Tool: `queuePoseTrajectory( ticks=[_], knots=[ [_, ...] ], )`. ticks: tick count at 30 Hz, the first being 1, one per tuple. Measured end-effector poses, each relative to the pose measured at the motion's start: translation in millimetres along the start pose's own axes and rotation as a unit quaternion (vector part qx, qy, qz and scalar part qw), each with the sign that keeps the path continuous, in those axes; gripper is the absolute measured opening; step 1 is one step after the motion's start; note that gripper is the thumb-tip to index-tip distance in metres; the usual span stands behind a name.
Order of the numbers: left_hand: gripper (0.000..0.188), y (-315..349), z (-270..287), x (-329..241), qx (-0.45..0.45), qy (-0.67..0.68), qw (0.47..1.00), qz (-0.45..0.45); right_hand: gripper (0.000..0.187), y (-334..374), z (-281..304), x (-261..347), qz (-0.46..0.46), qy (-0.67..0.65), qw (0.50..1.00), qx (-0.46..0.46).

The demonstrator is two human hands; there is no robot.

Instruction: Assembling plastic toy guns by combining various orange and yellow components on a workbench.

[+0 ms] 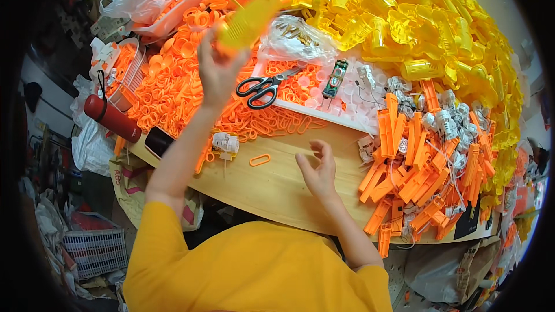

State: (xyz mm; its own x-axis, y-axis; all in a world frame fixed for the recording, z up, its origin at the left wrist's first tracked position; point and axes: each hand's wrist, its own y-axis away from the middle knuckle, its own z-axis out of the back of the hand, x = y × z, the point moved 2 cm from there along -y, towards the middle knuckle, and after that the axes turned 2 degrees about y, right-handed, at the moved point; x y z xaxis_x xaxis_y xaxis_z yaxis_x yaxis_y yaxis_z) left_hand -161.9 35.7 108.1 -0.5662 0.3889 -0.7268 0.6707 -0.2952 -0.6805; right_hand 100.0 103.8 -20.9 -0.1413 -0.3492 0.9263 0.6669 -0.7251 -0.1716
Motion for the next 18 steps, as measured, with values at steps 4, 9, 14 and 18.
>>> queuePoseTrajectory(
  ticks=[4, 9, 14, 18],
  knots=[
    [0.075, -105.9, 25.2, 66.4, -0.110, -0.109, 0.986, 0.058, 0.032, 6.5, 0.0, -17.0, 0.080, 0.110, 0.991, 0.011],
    [0.070, -188.0, 54.3, 135.3, -0.172, -0.330, 0.928, 0.028, 0.033, 6.7, -8.0, -8.2, 0.194, 0.181, 0.964, 0.019],
    [0.069, -215.3, 36.1, 183.6, -0.080, -0.384, 0.917, 0.064, 0.033, 5.4, -3.0, -14.0, 0.168, 0.190, 0.967, 0.008],
    [0.080, -275.4, 157.5, 207.8, -0.042, -0.510, 0.858, 0.034, 0.031, 4.1, -19.5, 3.4, 0.216, 0.150, 0.964, 0.041]
  ],
)
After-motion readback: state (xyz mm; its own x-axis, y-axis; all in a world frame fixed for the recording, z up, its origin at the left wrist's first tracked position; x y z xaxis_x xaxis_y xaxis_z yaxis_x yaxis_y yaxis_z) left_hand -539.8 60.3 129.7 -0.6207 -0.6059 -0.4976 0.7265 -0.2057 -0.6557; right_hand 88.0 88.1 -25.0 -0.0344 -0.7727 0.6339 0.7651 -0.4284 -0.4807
